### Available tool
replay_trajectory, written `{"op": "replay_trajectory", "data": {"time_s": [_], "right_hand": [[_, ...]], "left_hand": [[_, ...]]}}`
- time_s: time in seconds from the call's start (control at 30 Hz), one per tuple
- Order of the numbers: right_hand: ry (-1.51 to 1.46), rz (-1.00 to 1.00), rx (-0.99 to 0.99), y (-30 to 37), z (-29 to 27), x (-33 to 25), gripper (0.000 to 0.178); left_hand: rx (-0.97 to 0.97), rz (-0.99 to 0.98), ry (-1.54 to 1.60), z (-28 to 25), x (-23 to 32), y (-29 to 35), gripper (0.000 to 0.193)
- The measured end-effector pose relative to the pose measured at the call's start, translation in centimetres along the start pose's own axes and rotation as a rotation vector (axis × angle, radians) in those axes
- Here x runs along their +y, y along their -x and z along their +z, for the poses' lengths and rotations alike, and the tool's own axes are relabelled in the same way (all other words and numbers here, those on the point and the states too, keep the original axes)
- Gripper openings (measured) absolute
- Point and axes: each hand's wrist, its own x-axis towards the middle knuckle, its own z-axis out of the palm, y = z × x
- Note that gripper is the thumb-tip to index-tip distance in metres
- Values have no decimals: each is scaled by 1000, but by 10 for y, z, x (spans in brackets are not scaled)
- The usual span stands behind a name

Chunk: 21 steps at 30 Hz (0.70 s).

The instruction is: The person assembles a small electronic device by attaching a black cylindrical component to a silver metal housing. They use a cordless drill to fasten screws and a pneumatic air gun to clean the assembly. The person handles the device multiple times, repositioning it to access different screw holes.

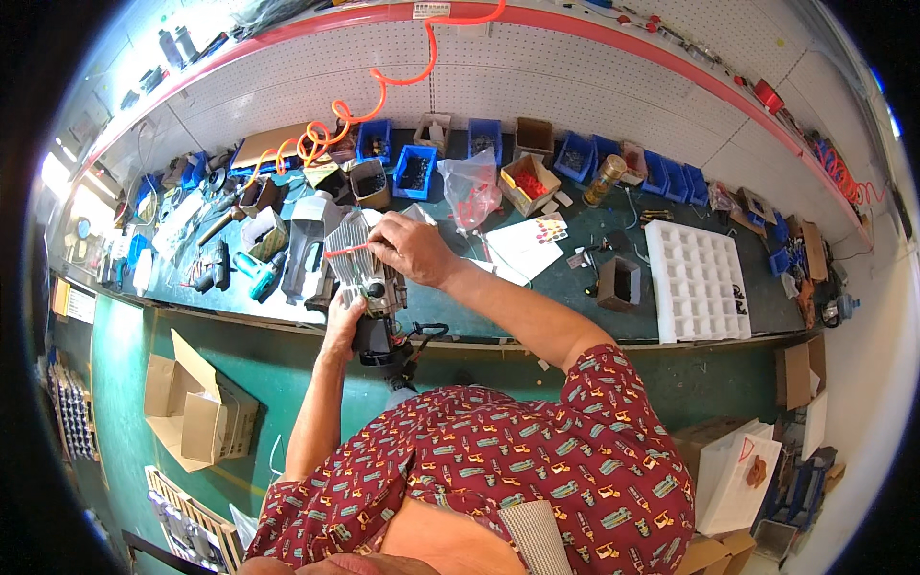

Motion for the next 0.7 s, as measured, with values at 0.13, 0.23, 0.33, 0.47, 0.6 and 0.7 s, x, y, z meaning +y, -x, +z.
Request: {"op": "replay_trajectory", "data": {"time_s": [0.13, 0.23, 0.33, 0.47, 0.6, 0.7], "right_hand": [[-89, 83, 20, -2, -1, 5, 18], [-131, 94, 0, -7, -6, 7, 19], [-281, 157, -8, -7, -4, 16, 23], [-307, 321, 454, 16, 19, 18, 73], [-845, 537, 154, 45, 43, 12, 98], [-1038, 559, 158, 42, 34, 5, 96]], "left_hand": [[-21, -4, 14, 0, -3, -2, 63], [-23, 3, -12, 3, 0, 0, 66], [-4, 16, -9, 5, 2, 2, 69], [26, 54, -23, 14, 7, 3, 71], [19, 88, -117, 40, 35, 12, 74], [30, 37, -60, 29, 25, 11, 71]]}}
